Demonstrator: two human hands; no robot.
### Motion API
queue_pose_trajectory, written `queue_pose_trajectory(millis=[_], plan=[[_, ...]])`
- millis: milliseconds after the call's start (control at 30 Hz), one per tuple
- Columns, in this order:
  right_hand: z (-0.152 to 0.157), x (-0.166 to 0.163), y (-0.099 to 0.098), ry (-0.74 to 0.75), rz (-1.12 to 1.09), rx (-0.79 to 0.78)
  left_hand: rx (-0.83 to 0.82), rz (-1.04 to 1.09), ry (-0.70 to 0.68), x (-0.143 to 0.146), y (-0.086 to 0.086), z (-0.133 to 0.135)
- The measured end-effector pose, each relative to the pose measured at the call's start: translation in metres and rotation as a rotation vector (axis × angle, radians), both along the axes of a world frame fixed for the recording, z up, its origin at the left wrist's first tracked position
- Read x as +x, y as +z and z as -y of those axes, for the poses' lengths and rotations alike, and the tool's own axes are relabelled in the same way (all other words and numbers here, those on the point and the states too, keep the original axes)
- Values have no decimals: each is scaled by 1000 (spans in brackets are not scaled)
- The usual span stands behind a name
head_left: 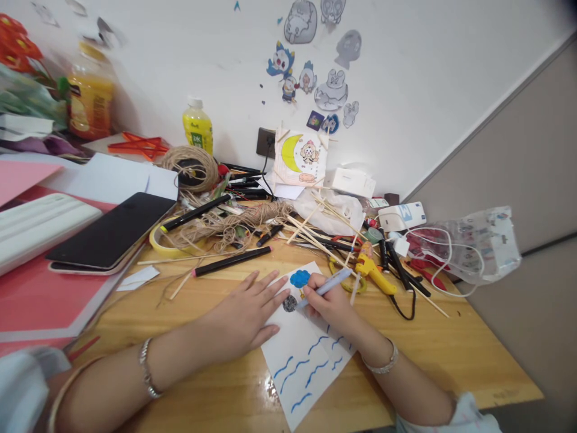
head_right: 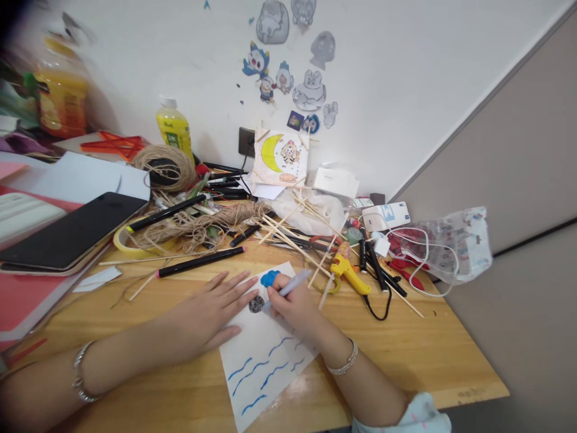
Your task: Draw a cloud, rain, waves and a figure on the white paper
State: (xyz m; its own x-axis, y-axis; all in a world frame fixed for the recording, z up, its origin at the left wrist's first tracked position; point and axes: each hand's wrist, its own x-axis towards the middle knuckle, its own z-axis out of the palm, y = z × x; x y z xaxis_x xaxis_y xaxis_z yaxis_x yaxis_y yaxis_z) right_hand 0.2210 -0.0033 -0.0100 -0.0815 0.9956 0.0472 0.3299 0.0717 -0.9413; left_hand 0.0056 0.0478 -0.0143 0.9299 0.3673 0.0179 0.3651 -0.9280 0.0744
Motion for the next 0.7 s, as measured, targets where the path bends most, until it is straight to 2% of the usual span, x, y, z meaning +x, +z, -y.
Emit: queue_pose_trajectory(millis=[700], plan=[[-2,0,1,-19,16,31,-20,16,2,-1,0,0]])
